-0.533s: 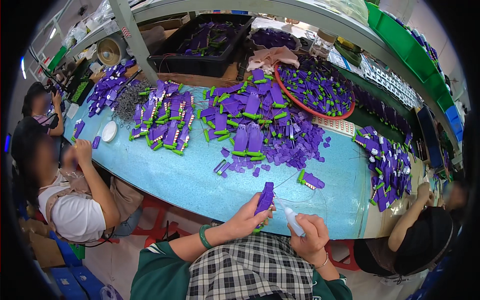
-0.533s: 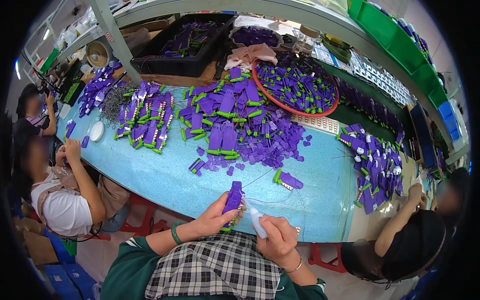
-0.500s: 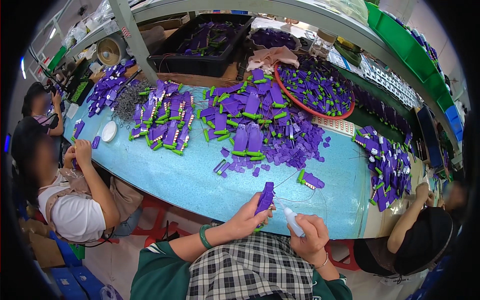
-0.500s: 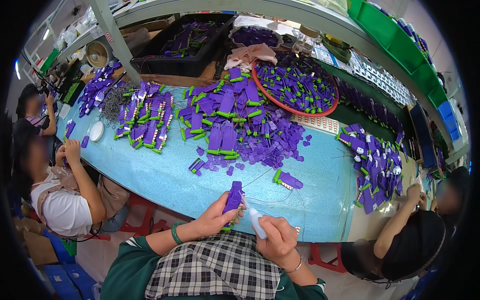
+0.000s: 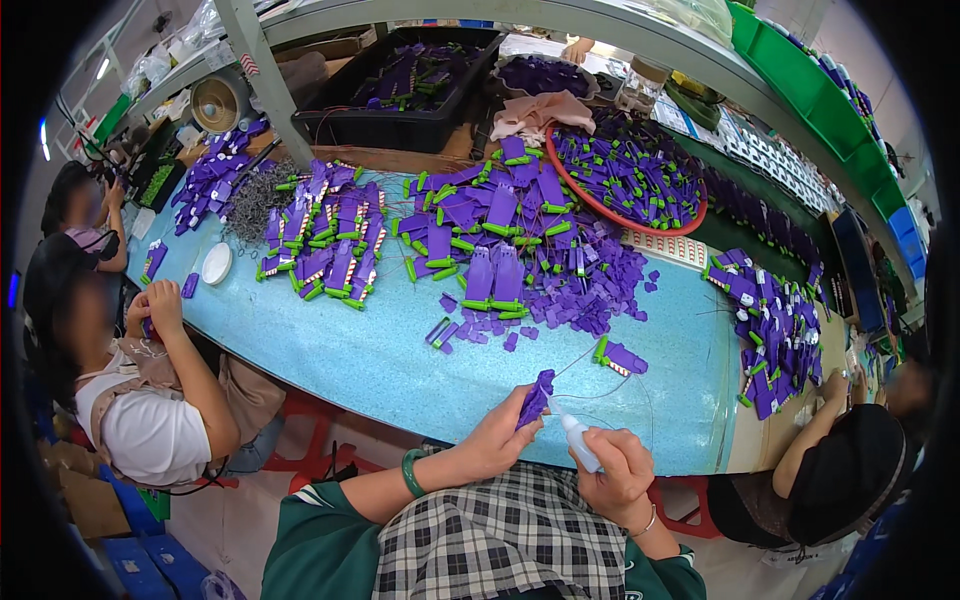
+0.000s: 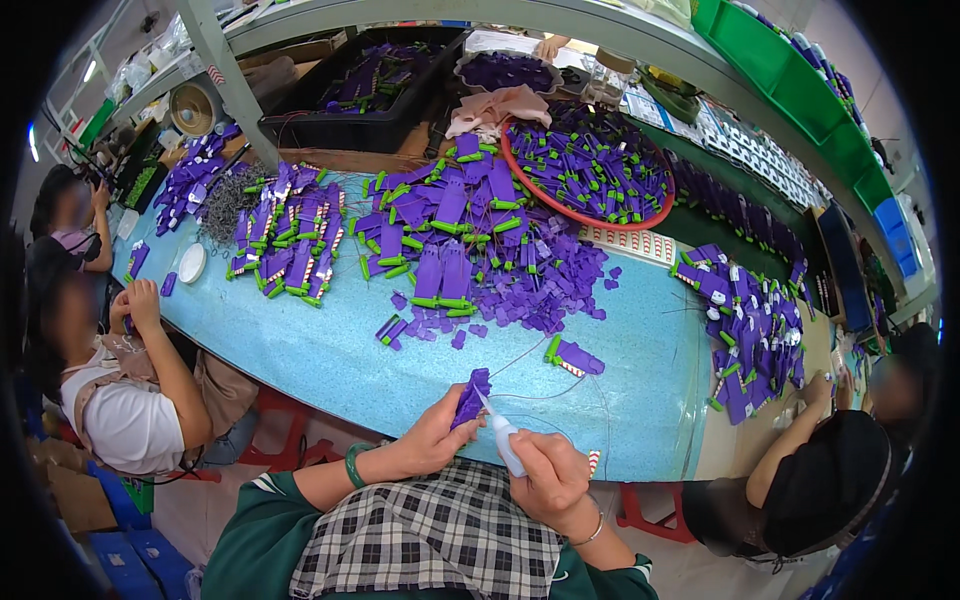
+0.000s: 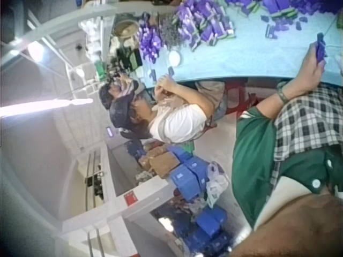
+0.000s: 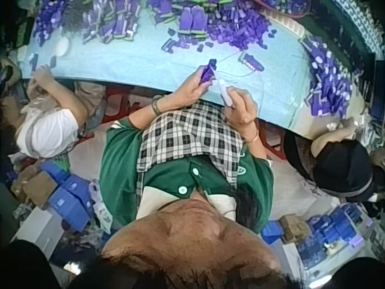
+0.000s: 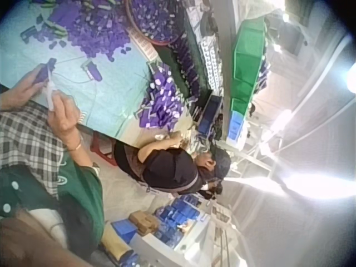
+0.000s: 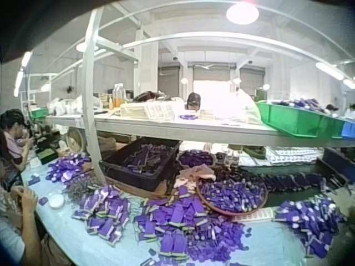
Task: The person sits at a table in a workshop and assembles small purple and green plastic components. They pick up a purple piece, apply glue from a small bottle, and attach a green piece. The person repeats this process for multiple units, placing the finished items on the table.
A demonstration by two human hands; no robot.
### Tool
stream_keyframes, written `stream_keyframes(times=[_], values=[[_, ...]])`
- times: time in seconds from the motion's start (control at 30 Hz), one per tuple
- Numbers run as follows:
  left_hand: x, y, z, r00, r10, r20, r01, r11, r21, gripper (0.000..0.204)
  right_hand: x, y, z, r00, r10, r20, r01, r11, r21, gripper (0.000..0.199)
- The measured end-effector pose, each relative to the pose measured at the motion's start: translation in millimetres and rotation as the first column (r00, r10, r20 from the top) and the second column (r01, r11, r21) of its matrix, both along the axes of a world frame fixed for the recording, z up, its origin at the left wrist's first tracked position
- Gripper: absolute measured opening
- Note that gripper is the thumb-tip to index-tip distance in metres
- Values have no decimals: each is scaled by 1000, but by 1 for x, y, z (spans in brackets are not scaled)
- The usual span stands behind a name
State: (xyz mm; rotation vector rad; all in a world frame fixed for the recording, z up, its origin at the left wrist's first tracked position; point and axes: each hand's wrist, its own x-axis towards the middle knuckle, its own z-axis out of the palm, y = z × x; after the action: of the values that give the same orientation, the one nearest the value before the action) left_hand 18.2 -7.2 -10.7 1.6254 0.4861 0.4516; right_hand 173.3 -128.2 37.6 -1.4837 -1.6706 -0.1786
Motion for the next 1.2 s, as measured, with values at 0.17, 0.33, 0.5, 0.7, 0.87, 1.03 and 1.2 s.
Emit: stream_keyframes(times=[0.17, 0.33, 0.5, 0.7, 0.87, 1.03, 1.2], values=[[-2, 7, -2, 988, -50, 144, 113, 871, -478, 41, -1, -4, -2, 999, -30, -14, 31, 999, 38, 40], [0, 11, -4, 945, 71, 319, 149, 775, -615, 47, -1, -3, 1, 1000, -1, -25, 1, 1000, 25, 36], [-2, 11, -6, 950, 19, 311, 157, 833, -530, 47, -2, 1, 3, 1000, 13, -25, -13, 1000, 7, 36], [-5, 10, -3, 961, -4, 278, 136, 877, -460, 45, -1, 0, 1, 1000, 16, -5, -16, 1000, -7, 36], [0, 7, -3, 965, 55, 255, 42, 931, -363, 40, -3, -3, 1, 1000, -14, -2, 14, 999, 31, 39], [1, 5, -4, 983, 74, 166, -50, 988, -143, 40, -5, -2, 7, 1000, 9, 10, -9, 1000, 16, 41], [1, 3, -5, 992, 83, 91, -82, 997, -9, 42, -6, 3, 6, 999, 38, -12, -37, 999, 33, 40]])
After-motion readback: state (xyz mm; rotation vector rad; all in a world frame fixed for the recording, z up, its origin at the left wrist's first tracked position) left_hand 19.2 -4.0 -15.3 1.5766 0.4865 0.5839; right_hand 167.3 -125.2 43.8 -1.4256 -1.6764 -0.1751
